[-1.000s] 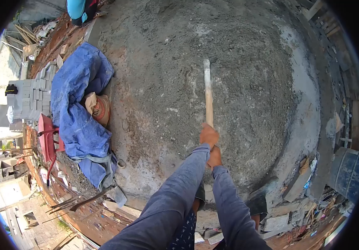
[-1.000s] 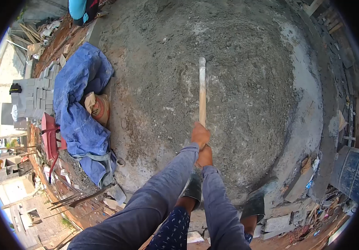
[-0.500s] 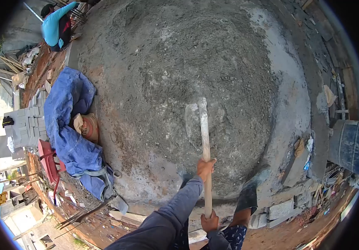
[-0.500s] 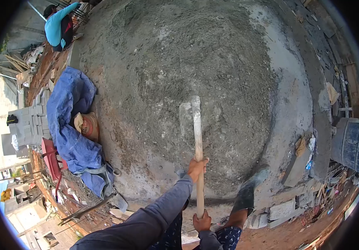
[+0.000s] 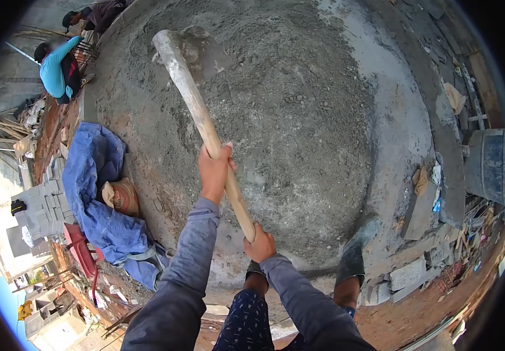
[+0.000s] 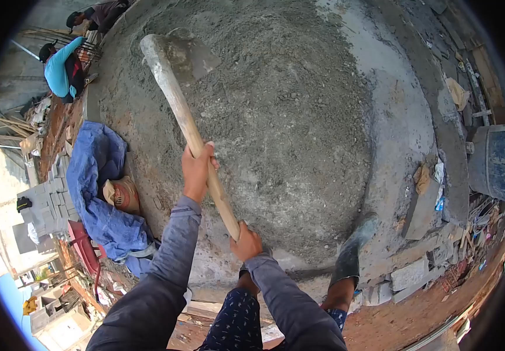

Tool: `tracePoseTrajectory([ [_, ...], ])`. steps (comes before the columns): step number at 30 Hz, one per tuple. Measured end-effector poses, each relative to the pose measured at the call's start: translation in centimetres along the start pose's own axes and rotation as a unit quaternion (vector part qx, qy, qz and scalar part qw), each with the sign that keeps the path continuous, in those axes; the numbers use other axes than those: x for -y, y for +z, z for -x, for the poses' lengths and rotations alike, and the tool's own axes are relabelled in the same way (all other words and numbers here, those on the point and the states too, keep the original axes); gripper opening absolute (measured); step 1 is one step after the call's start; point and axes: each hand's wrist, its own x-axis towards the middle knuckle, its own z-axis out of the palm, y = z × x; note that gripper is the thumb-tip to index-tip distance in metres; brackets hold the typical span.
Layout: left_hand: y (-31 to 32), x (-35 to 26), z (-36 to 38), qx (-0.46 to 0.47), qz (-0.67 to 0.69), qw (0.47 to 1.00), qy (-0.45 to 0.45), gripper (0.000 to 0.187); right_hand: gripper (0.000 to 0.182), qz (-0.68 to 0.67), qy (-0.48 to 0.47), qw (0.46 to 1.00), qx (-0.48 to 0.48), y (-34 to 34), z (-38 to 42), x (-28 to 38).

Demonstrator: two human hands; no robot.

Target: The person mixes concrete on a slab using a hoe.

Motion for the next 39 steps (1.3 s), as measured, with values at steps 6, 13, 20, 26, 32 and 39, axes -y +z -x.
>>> tracePoseTrajectory([
  [6,1.4,8.8,-8.0,-0.079,-0.25,0.965,-0.011,0.032,0.042,-0.077,-0.014,0.996,0.031,0.0,-14.4,3.2],
  [13,13.2,19.0,3.0,-0.11,-0.179,0.953,-0.22,0.016,0.046,-0.031,0.074,0.993,0.089,-13.4,-4.6,-8.2],
  [20,20.3,18.8,8.6,-0.028,0.097,0.934,-0.343,0.017,0.044,-0.218,0.201,0.94,0.17,-30.4,14.1,-11.3],
  [26,27.2,18.3,22.4,0.013,0.169,0.879,-0.445,0.015,0.038,-0.076,0.168,0.974,0.13,-37.7,24.1,-23.3],
  [32,24.1,14.9,26.8,-0.001,0.297,0.847,-0.44,0.022,0.031,0.208,0.082,0.973,-0.059,-34.5,25.8,-26.4],
  [39,24.7,4.2,21.1,0.139,0.309,0.906,-0.253,0.028,0.026,0.132,0.02,0.976,-0.173,-30.9,21.1,-19.9],
])
